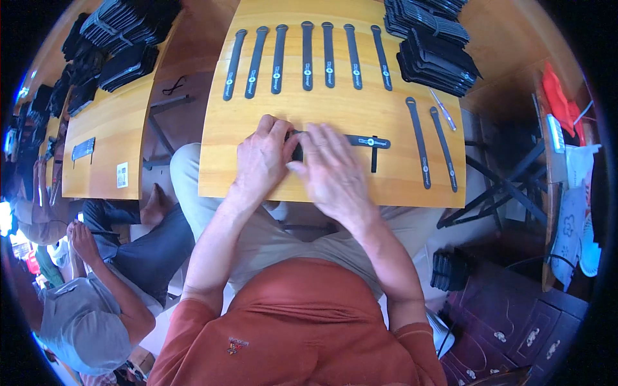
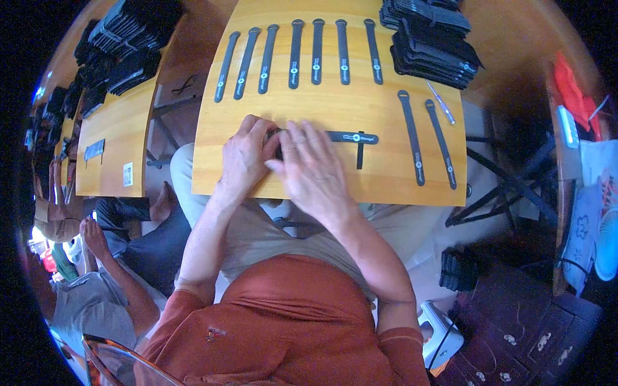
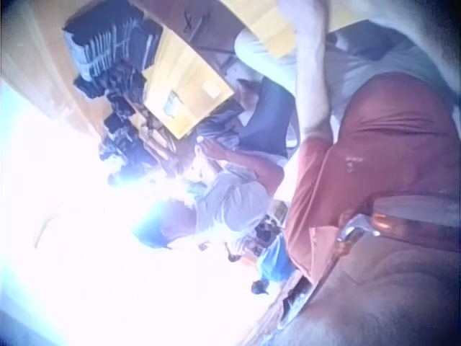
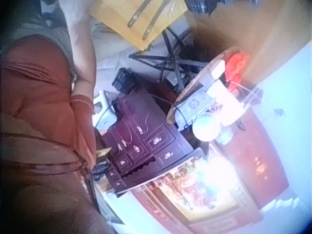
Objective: The recorder is inspecting, aligning, and stacking black textile or rubber straps on a wooden table.
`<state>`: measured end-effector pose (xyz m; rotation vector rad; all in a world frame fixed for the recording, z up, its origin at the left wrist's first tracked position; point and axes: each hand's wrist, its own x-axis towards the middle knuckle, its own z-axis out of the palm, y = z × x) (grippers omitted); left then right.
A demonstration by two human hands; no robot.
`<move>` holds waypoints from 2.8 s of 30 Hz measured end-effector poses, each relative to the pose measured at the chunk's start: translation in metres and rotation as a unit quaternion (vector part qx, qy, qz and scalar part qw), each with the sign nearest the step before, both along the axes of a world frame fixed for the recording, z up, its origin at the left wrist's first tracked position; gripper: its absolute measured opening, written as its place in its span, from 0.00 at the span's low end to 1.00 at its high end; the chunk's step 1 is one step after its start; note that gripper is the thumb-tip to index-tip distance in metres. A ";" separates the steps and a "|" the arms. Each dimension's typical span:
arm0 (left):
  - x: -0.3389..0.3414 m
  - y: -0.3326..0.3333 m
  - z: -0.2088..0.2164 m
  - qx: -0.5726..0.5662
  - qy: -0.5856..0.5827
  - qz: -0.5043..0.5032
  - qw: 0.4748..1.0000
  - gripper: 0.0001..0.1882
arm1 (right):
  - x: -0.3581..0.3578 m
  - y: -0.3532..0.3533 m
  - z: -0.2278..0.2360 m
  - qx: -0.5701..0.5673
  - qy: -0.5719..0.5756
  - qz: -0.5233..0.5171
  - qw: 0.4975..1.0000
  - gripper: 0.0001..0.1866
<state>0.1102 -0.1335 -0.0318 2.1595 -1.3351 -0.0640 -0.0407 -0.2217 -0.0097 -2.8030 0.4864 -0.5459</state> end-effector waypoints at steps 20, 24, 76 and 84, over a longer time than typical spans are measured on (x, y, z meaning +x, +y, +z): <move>-0.009 -0.001 0.003 -0.009 -0.021 0.008 1.000 0.10 | -0.076 -0.043 -0.023 0.004 0.069 -0.114 0.991 0.35; -0.011 -0.002 0.003 -0.023 -0.033 0.014 0.999 0.10 | -0.077 -0.042 -0.020 -0.003 0.066 -0.116 0.991 0.34; -0.130 0.053 0.011 -0.003 0.722 -0.214 0.658 0.13 | -0.202 0.079 -0.004 0.089 -0.216 -0.124 0.964 0.15; -0.105 0.072 0.021 -0.131 0.598 -0.082 0.787 0.08 | -0.185 0.042 0.001 0.293 -0.150 -0.029 0.944 0.12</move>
